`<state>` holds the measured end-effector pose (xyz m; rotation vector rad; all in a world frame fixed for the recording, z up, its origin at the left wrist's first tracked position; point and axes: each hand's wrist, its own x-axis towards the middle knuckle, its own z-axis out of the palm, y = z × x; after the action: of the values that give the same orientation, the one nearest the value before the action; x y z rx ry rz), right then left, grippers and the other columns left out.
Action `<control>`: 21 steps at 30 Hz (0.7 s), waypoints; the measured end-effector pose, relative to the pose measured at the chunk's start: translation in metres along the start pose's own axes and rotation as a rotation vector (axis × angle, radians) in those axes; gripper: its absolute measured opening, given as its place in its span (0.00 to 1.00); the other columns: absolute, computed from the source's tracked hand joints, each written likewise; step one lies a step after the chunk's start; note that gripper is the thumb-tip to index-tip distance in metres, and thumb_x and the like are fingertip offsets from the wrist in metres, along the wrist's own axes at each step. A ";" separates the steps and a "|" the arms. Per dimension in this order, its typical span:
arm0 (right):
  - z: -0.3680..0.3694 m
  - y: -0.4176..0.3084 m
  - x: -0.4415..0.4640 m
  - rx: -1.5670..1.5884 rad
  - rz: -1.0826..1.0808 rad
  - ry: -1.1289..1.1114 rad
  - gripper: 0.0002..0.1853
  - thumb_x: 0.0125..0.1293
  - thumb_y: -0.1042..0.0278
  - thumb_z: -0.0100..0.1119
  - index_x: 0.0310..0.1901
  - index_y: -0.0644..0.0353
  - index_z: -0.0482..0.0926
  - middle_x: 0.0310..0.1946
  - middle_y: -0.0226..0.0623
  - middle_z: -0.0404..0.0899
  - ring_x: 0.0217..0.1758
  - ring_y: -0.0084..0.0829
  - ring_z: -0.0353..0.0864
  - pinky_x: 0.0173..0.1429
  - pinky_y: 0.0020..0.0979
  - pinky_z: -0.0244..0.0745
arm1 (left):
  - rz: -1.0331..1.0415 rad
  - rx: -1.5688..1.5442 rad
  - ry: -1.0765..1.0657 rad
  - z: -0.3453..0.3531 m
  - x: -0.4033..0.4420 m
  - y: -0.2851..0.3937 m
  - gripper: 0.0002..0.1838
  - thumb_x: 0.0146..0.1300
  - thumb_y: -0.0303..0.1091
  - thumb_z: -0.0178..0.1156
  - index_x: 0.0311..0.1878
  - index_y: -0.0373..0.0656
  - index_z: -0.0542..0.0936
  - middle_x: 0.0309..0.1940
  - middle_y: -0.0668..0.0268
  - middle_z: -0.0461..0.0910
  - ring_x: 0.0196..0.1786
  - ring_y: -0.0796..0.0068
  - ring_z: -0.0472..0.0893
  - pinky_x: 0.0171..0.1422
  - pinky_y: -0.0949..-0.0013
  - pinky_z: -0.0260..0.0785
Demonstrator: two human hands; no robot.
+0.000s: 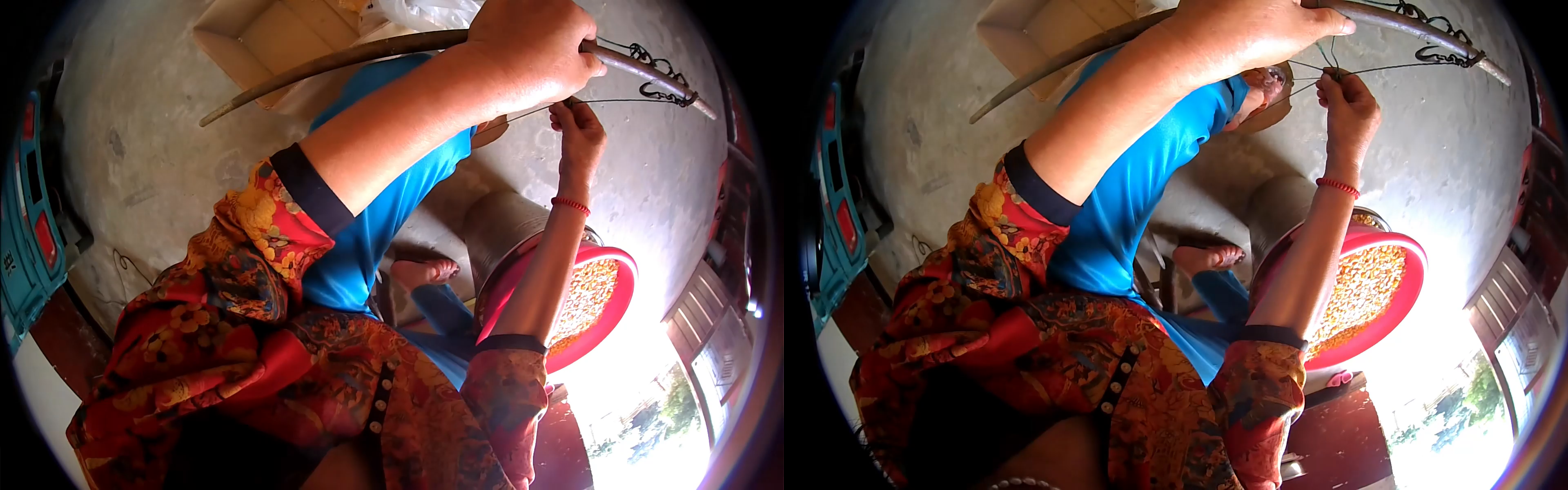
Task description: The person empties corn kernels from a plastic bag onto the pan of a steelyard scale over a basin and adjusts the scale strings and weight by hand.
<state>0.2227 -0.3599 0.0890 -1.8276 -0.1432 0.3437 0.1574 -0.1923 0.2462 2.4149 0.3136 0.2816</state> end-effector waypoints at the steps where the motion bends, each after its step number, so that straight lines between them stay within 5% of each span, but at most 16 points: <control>1: 0.000 -0.003 0.000 0.002 0.003 -0.001 0.09 0.57 0.74 0.60 0.39 0.67 0.80 0.27 0.32 0.80 0.27 0.19 0.77 0.34 0.20 0.73 | -0.038 0.173 0.035 0.003 0.001 -0.001 0.11 0.52 0.36 0.62 0.29 0.38 0.78 0.25 0.54 0.78 0.34 0.54 0.79 0.40 0.58 0.70; 2: -0.001 -0.006 0.000 -0.109 -0.008 0.018 0.10 0.56 0.73 0.61 0.41 0.65 0.81 0.27 0.31 0.80 0.28 0.18 0.76 0.34 0.20 0.73 | -0.081 0.345 0.063 0.007 0.001 -0.003 0.11 0.52 0.36 0.62 0.29 0.38 0.78 0.24 0.54 0.77 0.34 0.54 0.79 0.40 0.58 0.70; 4: -0.007 -0.006 -0.001 -0.223 -0.012 0.044 0.12 0.56 0.71 0.61 0.42 0.63 0.81 0.27 0.30 0.80 0.29 0.16 0.76 0.34 0.20 0.72 | 0.123 -0.256 0.070 0.009 0.002 -0.037 0.11 0.52 0.37 0.62 0.28 0.38 0.77 0.23 0.53 0.76 0.33 0.54 0.78 0.38 0.57 0.69; 9: -0.023 0.021 0.021 -0.350 -0.018 -0.084 0.14 0.56 0.67 0.62 0.45 0.61 0.81 0.36 0.32 0.83 0.39 0.19 0.77 0.46 0.22 0.70 | 0.129 -0.251 0.060 -0.009 -0.001 -0.037 0.13 0.52 0.40 0.62 0.26 0.39 0.76 0.22 0.53 0.75 0.30 0.53 0.77 0.33 0.57 0.67; 14: 0.004 0.017 0.011 0.178 -0.016 -0.033 0.11 0.60 0.76 0.57 0.44 0.68 0.78 0.37 0.39 0.82 0.42 0.26 0.81 0.51 0.23 0.72 | 0.026 -0.225 0.083 -0.015 0.000 -0.049 0.10 0.53 0.38 0.62 0.30 0.41 0.79 0.17 0.58 0.76 0.23 0.63 0.78 0.26 0.63 0.65; 21: 0.018 0.005 -0.002 0.438 0.055 0.080 0.10 0.53 0.82 0.59 0.38 0.71 0.78 0.34 0.40 0.82 0.38 0.30 0.82 0.48 0.25 0.73 | -0.053 -0.227 0.092 -0.026 -0.003 -0.040 0.07 0.53 0.34 0.62 0.31 0.41 0.79 0.17 0.60 0.76 0.20 0.67 0.78 0.24 0.65 0.65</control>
<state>0.2149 -0.3454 0.0799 -1.4108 0.0368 0.3119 0.1407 -0.1481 0.2394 2.1712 0.3657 0.3842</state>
